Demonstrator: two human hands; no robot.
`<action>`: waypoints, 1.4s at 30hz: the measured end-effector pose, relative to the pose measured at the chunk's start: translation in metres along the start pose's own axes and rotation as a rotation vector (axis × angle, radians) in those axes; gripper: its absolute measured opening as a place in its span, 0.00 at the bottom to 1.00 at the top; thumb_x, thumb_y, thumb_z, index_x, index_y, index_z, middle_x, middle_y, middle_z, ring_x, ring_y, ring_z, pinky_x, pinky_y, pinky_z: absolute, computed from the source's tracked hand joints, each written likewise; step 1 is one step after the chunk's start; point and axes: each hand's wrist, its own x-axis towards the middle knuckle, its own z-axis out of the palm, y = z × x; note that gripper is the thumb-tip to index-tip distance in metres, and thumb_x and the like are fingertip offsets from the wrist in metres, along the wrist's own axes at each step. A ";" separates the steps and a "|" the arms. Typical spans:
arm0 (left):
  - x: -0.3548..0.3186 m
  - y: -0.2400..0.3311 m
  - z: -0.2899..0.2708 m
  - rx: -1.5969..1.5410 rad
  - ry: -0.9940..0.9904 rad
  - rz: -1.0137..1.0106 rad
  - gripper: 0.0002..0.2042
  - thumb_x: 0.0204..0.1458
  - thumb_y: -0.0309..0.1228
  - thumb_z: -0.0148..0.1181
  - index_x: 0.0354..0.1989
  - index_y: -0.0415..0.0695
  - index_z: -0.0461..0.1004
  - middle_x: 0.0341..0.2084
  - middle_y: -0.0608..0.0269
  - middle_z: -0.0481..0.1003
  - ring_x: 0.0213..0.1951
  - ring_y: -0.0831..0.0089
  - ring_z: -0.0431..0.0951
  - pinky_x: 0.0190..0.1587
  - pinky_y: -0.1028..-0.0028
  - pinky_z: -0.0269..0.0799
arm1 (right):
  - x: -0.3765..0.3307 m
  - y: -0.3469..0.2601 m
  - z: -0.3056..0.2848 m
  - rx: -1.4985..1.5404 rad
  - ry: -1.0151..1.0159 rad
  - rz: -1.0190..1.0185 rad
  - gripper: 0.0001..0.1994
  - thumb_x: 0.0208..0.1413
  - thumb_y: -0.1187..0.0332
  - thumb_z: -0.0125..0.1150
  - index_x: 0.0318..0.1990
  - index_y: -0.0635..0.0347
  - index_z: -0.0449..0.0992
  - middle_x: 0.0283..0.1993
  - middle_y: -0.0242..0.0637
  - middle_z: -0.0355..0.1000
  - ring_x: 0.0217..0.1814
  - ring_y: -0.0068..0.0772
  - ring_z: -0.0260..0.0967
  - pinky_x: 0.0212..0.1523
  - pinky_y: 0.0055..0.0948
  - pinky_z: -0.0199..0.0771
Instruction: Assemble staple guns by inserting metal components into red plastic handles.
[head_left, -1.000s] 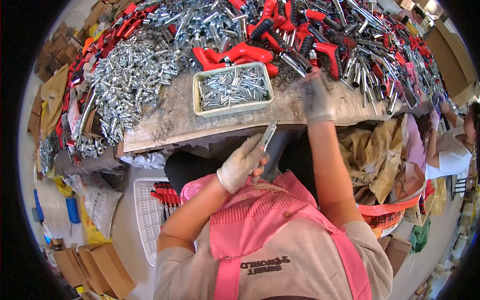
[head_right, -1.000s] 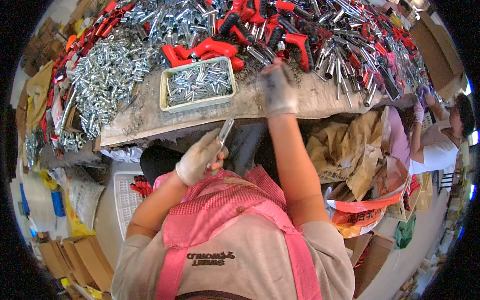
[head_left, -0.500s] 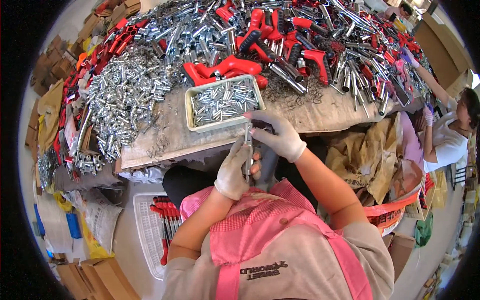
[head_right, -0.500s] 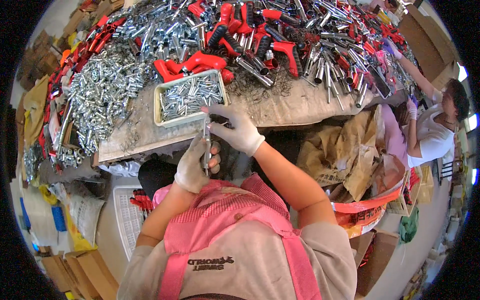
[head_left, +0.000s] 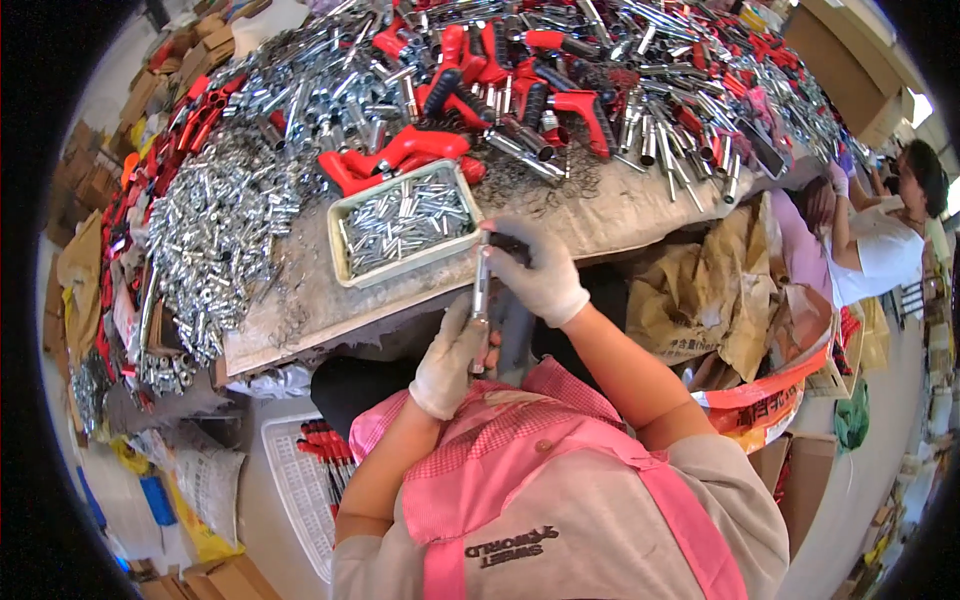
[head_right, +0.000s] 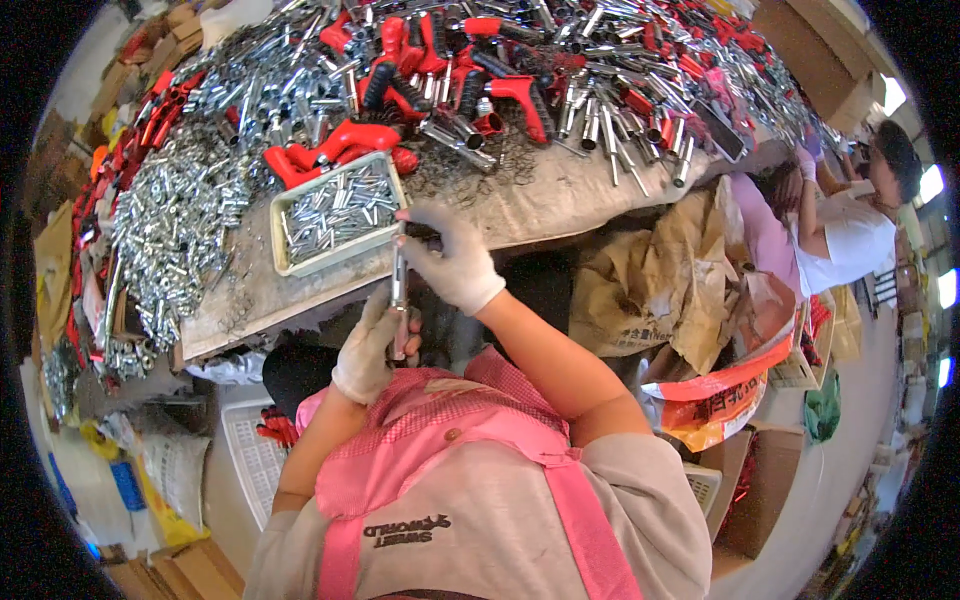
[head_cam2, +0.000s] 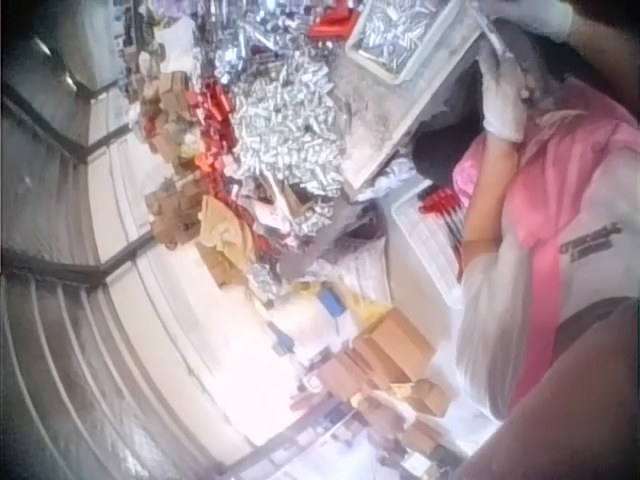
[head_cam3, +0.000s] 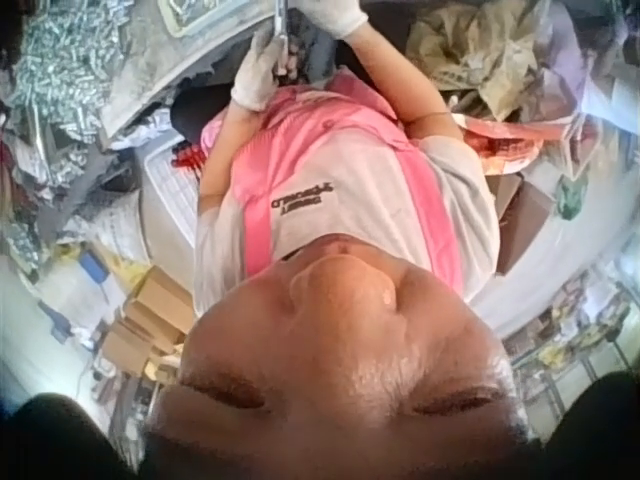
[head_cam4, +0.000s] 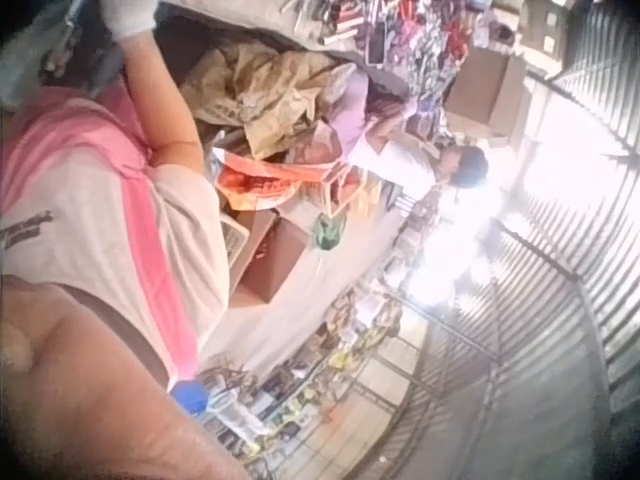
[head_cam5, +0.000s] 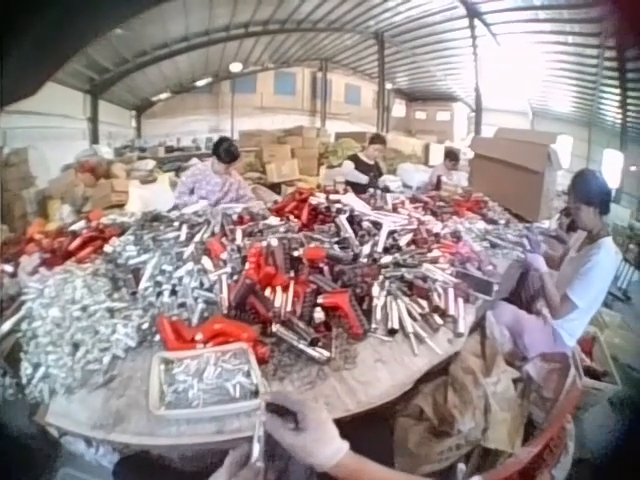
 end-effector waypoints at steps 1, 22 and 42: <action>0.001 -0.004 -0.004 0.020 -0.010 -0.008 0.14 0.60 0.35 0.43 0.53 0.47 0.60 0.28 0.64 0.66 0.23 0.76 0.65 0.25 0.76 0.63 | -0.002 -0.005 0.002 -0.028 0.006 -0.017 0.14 0.51 0.71 0.60 0.46 0.64 0.72 0.37 0.35 0.72 0.39 0.21 0.68 0.42 0.22 0.69; 0.011 0.006 0.023 0.011 0.001 -0.171 0.14 0.61 0.39 0.41 0.51 0.48 0.63 0.25 0.68 0.64 0.18 0.80 0.61 0.17 0.80 0.56 | -0.083 0.005 -0.006 0.034 -0.015 0.009 0.12 0.56 0.70 0.53 0.47 0.60 0.73 0.52 0.49 0.63 0.52 0.39 0.64 0.52 0.31 0.64; -0.036 -0.048 -0.138 1.053 1.111 0.797 0.09 0.47 0.23 0.61 0.37 0.40 0.70 0.32 0.59 0.73 0.32 0.70 0.71 0.39 0.75 0.68 | -0.084 0.192 0.032 -0.713 -1.122 0.534 0.17 0.54 0.62 0.51 0.47 0.61 0.72 0.47 0.47 0.72 0.49 0.46 0.71 0.47 0.39 0.70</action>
